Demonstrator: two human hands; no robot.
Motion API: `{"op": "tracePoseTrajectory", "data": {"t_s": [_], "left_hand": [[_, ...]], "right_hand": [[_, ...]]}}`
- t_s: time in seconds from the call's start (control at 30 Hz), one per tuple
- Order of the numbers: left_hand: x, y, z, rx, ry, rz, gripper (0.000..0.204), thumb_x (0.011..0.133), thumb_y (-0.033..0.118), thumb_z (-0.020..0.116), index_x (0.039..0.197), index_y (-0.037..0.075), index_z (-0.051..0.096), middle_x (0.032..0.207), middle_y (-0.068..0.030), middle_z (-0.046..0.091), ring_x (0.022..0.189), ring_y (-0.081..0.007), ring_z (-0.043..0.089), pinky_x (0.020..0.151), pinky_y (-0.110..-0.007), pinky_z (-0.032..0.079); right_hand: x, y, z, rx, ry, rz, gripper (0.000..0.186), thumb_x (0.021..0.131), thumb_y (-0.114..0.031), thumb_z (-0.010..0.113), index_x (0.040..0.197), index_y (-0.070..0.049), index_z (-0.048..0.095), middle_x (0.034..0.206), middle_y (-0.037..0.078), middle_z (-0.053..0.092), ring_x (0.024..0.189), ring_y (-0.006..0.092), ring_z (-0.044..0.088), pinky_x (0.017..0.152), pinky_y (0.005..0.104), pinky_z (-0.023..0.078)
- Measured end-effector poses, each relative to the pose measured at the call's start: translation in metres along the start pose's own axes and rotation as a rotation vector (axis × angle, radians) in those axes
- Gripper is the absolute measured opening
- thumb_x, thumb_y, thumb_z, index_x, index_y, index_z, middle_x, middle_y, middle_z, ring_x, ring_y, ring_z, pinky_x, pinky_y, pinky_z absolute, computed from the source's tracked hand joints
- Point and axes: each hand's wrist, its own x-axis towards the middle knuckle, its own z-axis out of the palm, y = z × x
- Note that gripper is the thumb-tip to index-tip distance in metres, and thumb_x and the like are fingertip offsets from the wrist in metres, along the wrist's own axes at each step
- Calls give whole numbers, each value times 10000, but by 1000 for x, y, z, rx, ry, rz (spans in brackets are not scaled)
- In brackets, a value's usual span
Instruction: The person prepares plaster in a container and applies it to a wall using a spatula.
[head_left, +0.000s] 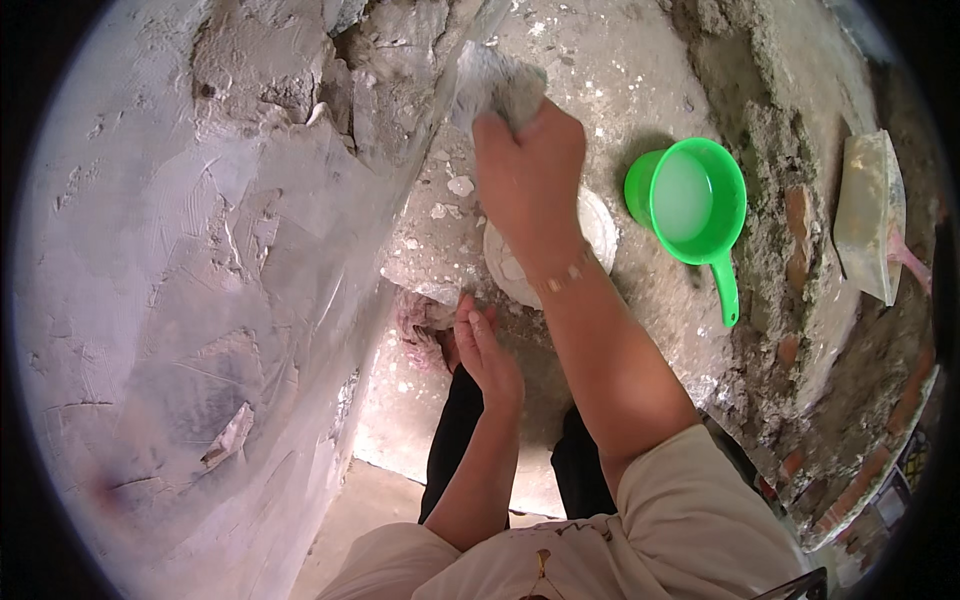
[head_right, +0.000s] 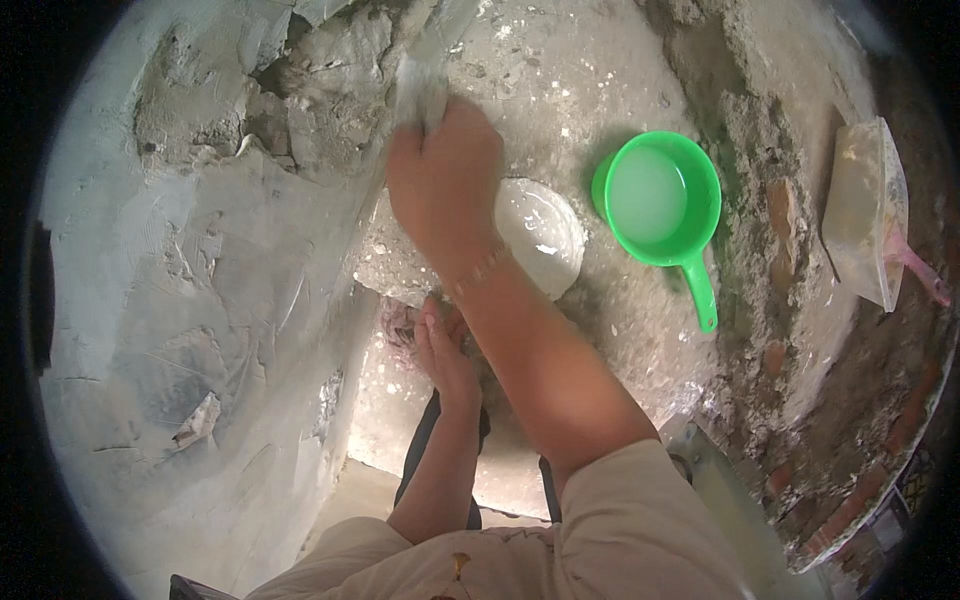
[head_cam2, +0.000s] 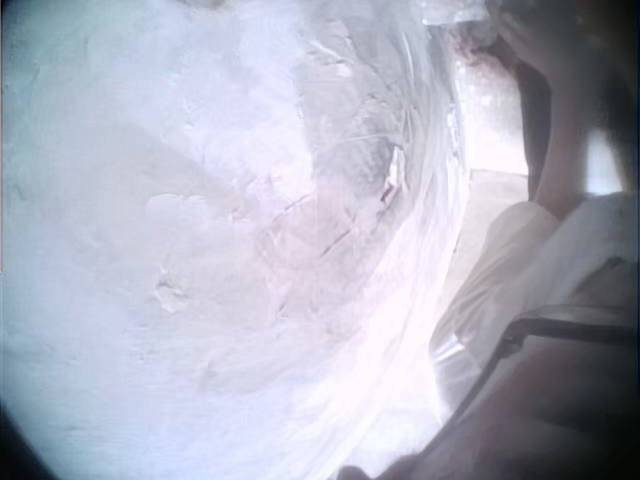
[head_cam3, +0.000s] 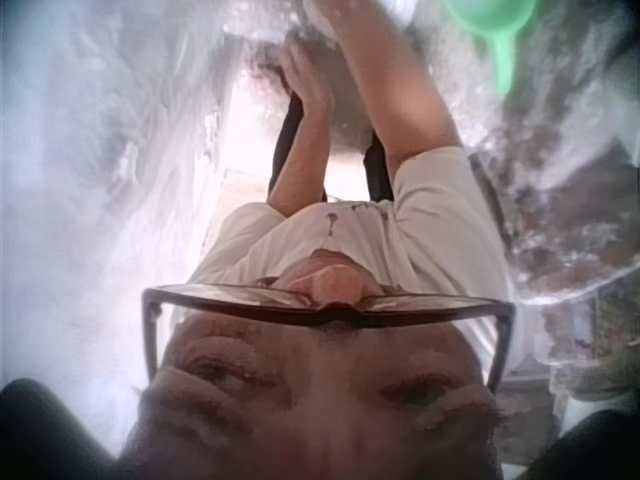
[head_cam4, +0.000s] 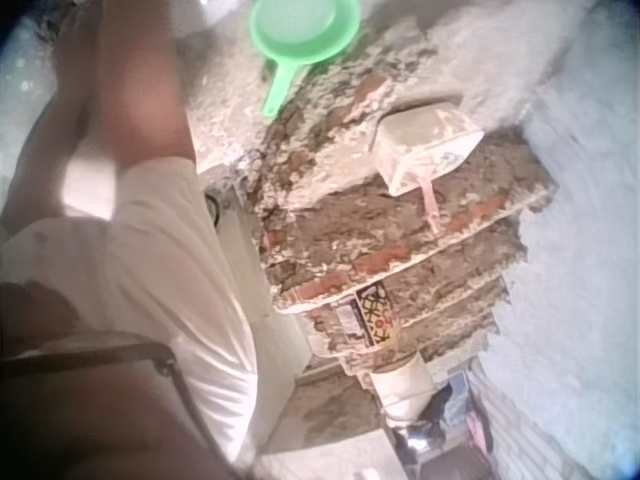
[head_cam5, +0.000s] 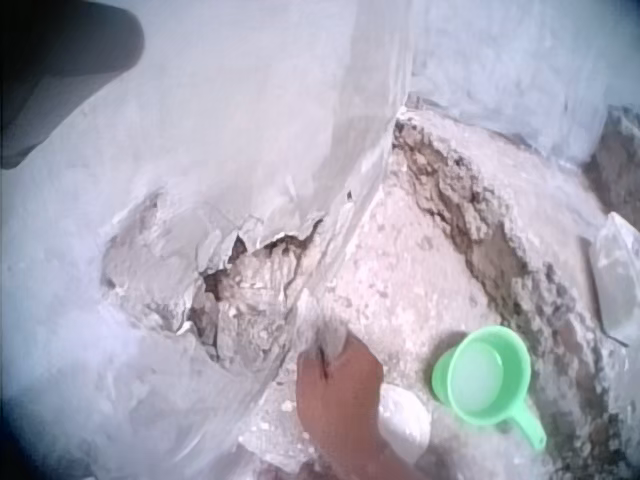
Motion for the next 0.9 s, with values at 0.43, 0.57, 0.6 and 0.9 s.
{"op": "tracePoseTrajectory", "data": {"t_s": [0.43, 0.57, 0.6, 0.9], "left_hand": [[12, -29, -23, -51, -147, 80, 398, 1002, 173, 485, 1331, -38, 412, 1354, -144, 423, 1141, -201, 498, 977, -320, 408], [8, -20, -14, 84, 41, 69, 404, 987, 141, 510, 1326, -52, 406, 1416, -164, 325, 1164, -197, 468, 976, -315, 401], [7, -20, -13, 86, 45, 60, 404, 987, 140, 509, 1325, -54, 405, 1425, -166, 311, 1166, -198, 465, 978, -316, 399], [11, -23, -21, 111, 60, 66, 408, 990, 143, 504, 1336, -47, 401, 1451, -176, 288, 1153, -198, 475, 987, -322, 395]], "right_hand": [[-36, 14, -2, -200, 27, -102, 158, 808, -81, 562, 883, 57, 569, 932, 224, 552, 804, 400, 572, 728, 482, 471], [3, 18, 2, -175, 291, -104, 149, 822, -94, 566, 892, 37, 583, 881, 215, 565, 822, 385, 585, 721, 452, 475], [9, 17, 7, -205, 389, -141, 135, 824, -93, 576, 877, 30, 594, 839, 211, 574, 778, 370, 598, 696, 437, 482], [5, 14, 19, -357, 173, -284, 231, 841, -130, 563, 1058, -86, 631, 1000, 124, 588, 967, 318, 592, 813, 433, 492]]}}
